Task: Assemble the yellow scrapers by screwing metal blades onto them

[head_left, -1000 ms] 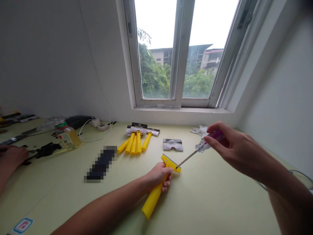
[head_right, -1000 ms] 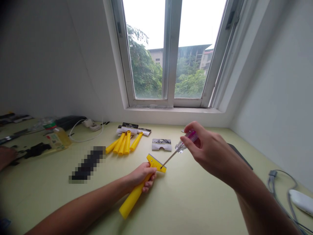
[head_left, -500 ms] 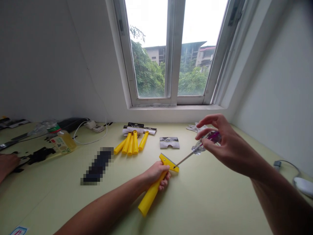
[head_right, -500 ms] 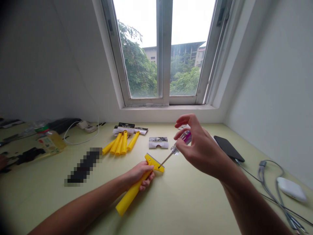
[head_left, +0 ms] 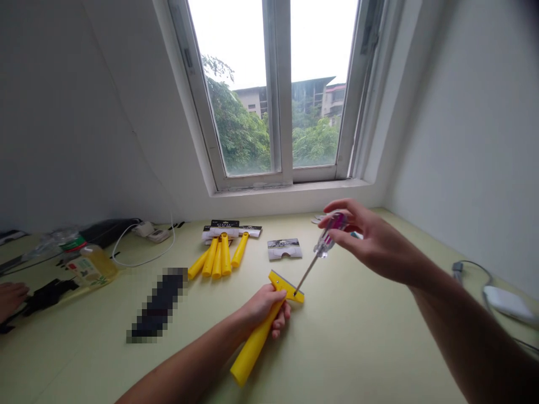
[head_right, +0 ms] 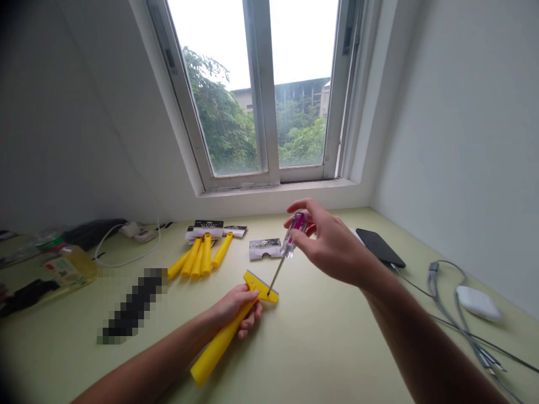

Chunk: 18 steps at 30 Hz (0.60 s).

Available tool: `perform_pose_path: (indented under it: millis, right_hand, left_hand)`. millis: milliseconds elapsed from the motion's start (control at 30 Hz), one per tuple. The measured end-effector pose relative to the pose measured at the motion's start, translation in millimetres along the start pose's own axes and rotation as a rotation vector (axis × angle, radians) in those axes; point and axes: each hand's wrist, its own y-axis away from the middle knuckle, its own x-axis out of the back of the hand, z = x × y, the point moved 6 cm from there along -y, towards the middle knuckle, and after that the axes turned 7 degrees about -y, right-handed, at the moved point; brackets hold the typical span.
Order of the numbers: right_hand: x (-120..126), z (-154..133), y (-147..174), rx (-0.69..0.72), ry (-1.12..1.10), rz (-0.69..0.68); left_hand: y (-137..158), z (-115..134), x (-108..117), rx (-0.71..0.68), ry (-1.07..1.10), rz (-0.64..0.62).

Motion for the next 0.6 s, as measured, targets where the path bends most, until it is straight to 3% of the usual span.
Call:
perform_pose_path:
  millis: [267, 433, 533, 600]
  right_hand:
    - [-32.3, -11.1, -2.9, 0.133, -0.372, 0.024]
    - [-41.3, -4.4, 1.0, 0.152, -0.581, 0.2]
    - [-50.7, -0.2, 0.7, 0.171, -0.802, 0.191]
    - [-53.9, 3.2, -0.7, 0.149, -0.835, 0.193]
  left_hand:
    - [-4.8, -4.0, 1.6, 0.018, -0.023, -0.011]
    - [-6.7, -3.8, 2.3, 0.018, -0.031, -0.005]
    - [-6.4, -3.2, 1.6, 0.037, -0.032, -0.023]
    - [-5.9, -3.2, 1.4, 0.05, -0.042, -0.044]
